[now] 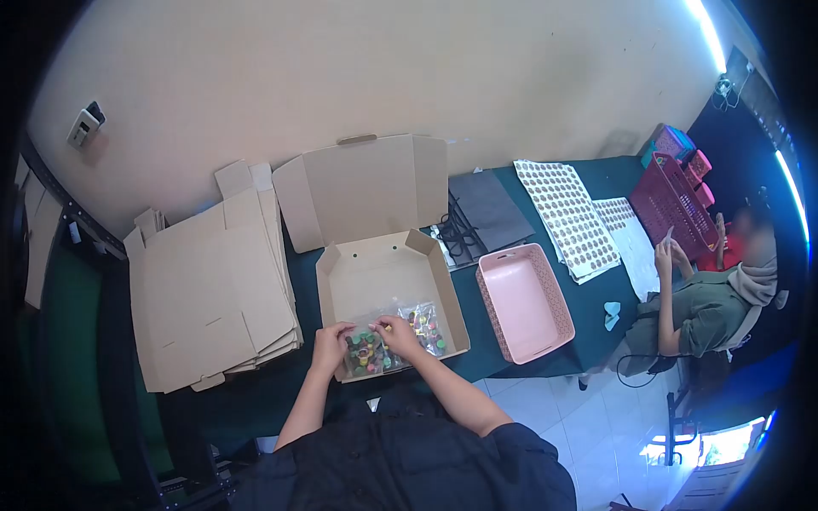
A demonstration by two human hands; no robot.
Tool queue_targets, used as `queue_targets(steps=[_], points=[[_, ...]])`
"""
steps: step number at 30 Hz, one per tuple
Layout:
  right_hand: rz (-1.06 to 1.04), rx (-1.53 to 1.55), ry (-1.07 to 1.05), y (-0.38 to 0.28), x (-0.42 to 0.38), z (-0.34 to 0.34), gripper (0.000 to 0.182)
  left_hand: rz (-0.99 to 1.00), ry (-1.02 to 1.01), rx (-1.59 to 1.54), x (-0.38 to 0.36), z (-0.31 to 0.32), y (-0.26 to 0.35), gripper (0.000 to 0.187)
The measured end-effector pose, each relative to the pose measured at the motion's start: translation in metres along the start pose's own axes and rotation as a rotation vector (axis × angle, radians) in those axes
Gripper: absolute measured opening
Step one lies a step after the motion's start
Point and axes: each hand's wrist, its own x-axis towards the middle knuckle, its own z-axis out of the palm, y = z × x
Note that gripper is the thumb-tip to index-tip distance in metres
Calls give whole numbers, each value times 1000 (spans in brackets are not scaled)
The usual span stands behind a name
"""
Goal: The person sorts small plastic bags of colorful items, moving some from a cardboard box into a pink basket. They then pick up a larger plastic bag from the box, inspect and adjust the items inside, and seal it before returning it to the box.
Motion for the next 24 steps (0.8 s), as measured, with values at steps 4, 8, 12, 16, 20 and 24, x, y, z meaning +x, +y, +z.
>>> queue_targets(steps=[4, 8, 12, 16, 20, 24], points=[[103, 149, -28, 1, 2, 3, 22, 39, 19, -104, 1, -2, -5, 24], [230, 446, -67, 8, 2, 2, 21, -160, 177, -773, 2, 9, -8, 14], [238, 643, -85, 8, 2, 8, 20, -239, -73, -421, -5, 16, -23, 24], [268, 582, -99, 1, -5, 16, 21, -244, 85, -548, -10, 31, -17, 19], [266, 614, -83, -5, -3, 13, 19, -258, 65, -648, -9, 34, -21, 17], [440, 828, -142, -4, 1, 4, 17, -299, -67, -847, -9, 29, -27, 27]])
